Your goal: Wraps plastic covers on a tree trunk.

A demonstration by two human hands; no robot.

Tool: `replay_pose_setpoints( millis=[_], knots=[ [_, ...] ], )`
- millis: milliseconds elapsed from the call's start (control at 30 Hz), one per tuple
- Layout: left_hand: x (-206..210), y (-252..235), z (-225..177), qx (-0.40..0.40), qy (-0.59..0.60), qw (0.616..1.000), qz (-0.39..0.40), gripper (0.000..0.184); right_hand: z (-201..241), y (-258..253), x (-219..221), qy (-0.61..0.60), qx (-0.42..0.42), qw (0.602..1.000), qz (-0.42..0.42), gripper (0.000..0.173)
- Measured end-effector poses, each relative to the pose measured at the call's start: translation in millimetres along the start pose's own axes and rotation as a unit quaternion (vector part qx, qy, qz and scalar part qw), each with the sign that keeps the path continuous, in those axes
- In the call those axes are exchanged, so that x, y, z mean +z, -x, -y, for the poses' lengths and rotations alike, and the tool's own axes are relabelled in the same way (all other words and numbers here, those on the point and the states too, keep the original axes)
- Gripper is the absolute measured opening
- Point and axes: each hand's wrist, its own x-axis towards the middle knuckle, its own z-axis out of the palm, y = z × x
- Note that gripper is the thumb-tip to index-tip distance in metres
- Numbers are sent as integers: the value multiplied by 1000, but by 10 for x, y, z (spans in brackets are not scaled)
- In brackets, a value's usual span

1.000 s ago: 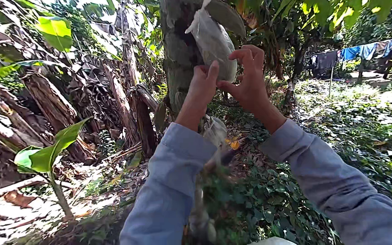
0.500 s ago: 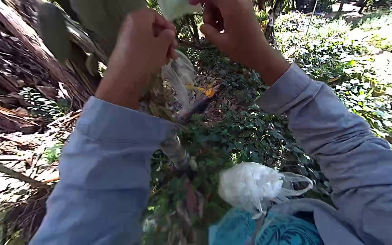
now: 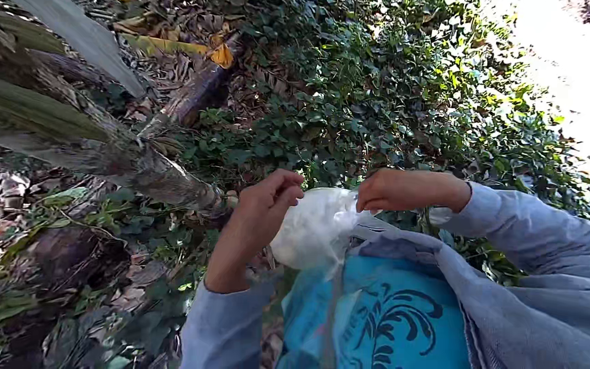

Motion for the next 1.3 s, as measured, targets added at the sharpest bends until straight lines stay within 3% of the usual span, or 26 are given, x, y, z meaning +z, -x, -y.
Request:
replay_pose_setpoints(
  millis=[100,167,233,333,433,467,500,600,733,800,867,933,1000,1067,1133,1167,1233,1300],
  knots=[
    [75,-56,-22,1,25,999,24,20,116,-237,388,61,175,980,80,25],
    [45,-49,-7,-1,33,999,15,19,146,-352,509,60,236,961,130,30],
    [11,-28,37,-12,55,998,9,19,148,-327,463,29,201,973,112,25],
    [137,-3,154,-7,157,987,37,27,116,-163,198,-66,50,996,-27,19],
    [482,-7,105,12,250,965,76,78,301,-151,-78,-171,88,977,-97,16],
    [563,-9,52,19,270,961,65,83,375,-205,-129,-208,113,963,-126,14],
    [596,-5,1,22,285,957,39,77,426,-287,-161,-242,123,949,-162,12],
    [485,64,-78,6,306,950,-57,29,456,-581,-164,-280,97,911,-285,11],
    [206,203,-3,-10,261,962,-78,23,519,-856,-260,-367,108,857,-344,20],
    [128,256,-7,-11,213,965,-153,22,565,-938,-330,-437,91,847,-287,17],
    [-13,295,-10,-23,249,942,-224,25,589,-1007,-429,-448,58,879,-156,19],
    [-202,334,-36,-41,412,872,-262,24,625,-1095,-549,-369,2,927,-59,20],
    [-334,391,-52,-33,526,809,-260,28,669,-1223,-600,-294,-62,947,-113,7],
    [-375,439,-59,-18,489,830,-268,25,744,-1416,-593,-225,-85,936,-257,12],
    [-358,478,-39,-12,308,910,-278,21,841,-1638,-535,-156,-85,917,-356,19],
    [-332,492,9,-10,197,937,-288,27,892,-1734,-485,-148,-82,911,-376,21],
    [-306,542,137,14,53,946,-320,36,944,-1889,-397,-168,-91,905,-379,20],
    [-377,650,296,53,50,939,-336,38,939,-1965,-399,-238,-117,910,-319,16]
  ],
)
